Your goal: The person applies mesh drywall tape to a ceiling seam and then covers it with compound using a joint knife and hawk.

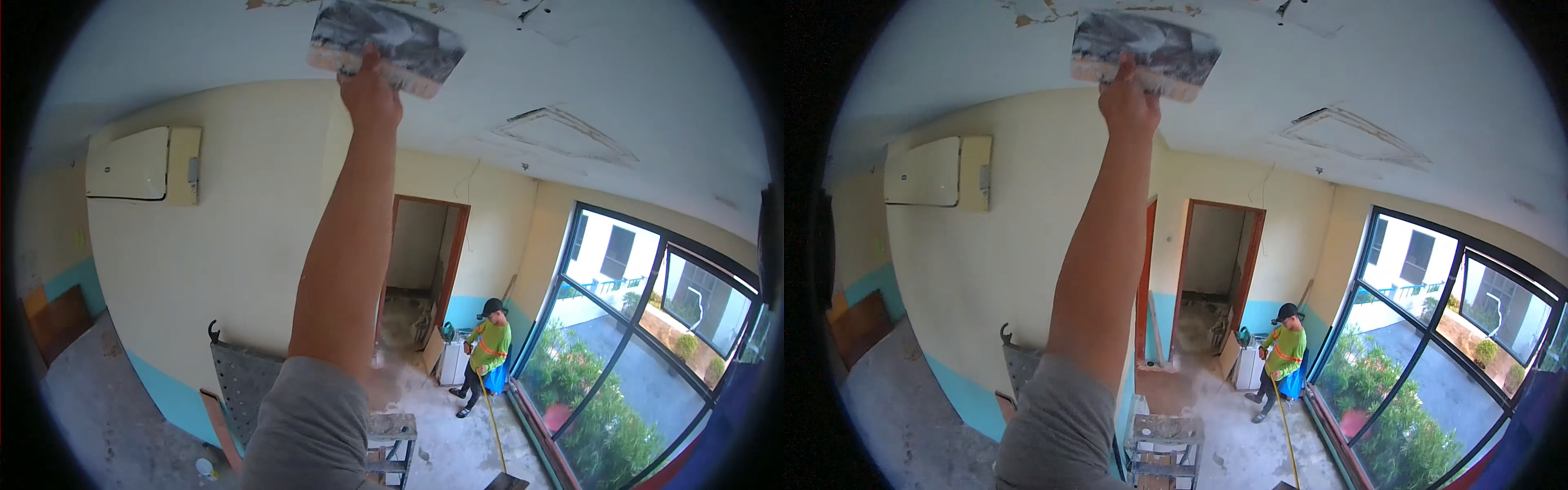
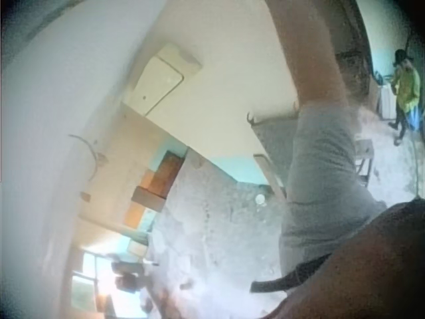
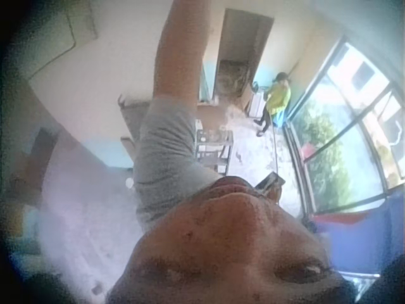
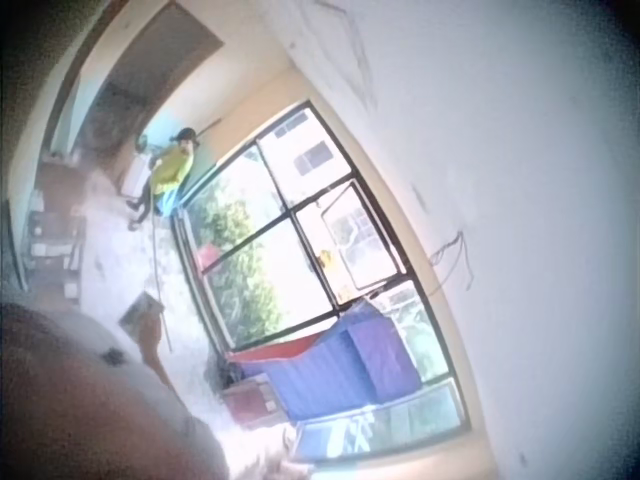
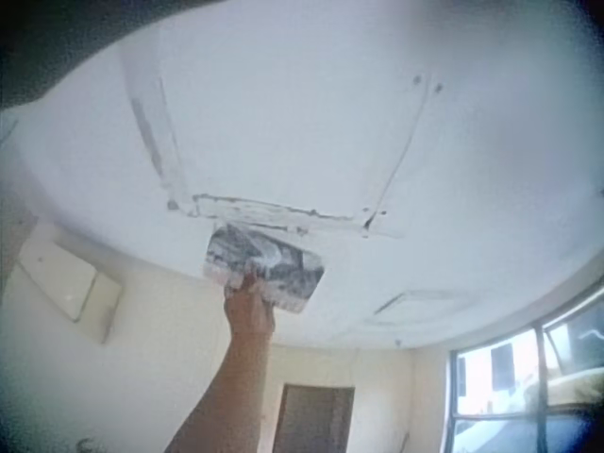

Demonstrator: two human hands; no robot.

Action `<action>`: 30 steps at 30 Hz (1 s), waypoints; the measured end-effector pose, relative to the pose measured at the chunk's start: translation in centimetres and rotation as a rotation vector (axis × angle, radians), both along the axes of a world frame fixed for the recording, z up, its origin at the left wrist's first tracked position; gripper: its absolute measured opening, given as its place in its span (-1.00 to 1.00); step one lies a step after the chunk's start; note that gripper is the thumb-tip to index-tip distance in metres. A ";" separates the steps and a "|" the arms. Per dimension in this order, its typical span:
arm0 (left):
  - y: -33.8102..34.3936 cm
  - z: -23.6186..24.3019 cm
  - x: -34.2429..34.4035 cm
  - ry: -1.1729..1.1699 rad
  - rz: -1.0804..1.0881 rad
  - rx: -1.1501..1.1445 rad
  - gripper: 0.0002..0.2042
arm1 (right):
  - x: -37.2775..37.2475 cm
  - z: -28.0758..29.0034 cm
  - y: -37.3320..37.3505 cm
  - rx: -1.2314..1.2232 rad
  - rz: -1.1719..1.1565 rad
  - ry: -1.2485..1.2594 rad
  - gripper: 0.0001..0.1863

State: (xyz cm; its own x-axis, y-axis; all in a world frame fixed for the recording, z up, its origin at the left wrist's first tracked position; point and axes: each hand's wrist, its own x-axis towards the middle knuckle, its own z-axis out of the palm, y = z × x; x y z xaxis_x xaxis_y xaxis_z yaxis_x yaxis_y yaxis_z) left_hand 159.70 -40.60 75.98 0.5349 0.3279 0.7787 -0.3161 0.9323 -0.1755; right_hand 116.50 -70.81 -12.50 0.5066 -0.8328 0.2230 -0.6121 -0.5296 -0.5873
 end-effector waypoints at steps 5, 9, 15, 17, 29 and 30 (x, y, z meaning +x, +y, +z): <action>-2.3 4.5 -2.7 0.027 -0.204 0.067 -0.49 | -1.7 -2.4 -1.2 -0.184 -0.021 0.058 -0.62; -1.8 5.5 -0.4 0.058 -0.120 0.162 -0.46 | -1.4 -2.9 -2.0 -0.221 -0.022 0.069 -0.62; -0.9 3.3 3.3 -0.048 -0.064 0.100 -0.46 | -1.3 -3.1 -2.6 -0.255 -0.010 0.056 -0.62; 0.2 3.6 3.2 -0.056 -0.049 0.079 -0.47 | -1.7 -3.3 -2.8 -0.253 0.008 0.024 -0.61; 3.9 3.7 3.8 -0.025 0.082 0.082 -0.53 | -0.4 -4.1 -4.0 -0.533 0.008 0.282 -0.62; 4.6 3.6 4.2 -0.009 0.026 0.059 -0.54 | -0.4 -4.1 -4.1 -0.529 0.009 0.271 -0.62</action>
State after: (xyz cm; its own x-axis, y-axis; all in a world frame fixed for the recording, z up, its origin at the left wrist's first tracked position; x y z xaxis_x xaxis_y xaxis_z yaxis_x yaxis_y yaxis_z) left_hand 163.89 -36.00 79.60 0.5197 0.2949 0.8018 -0.3389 0.9327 -0.1234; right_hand 116.15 -74.94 -16.60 0.6101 -0.6394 0.4680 -0.6975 -0.7136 -0.0655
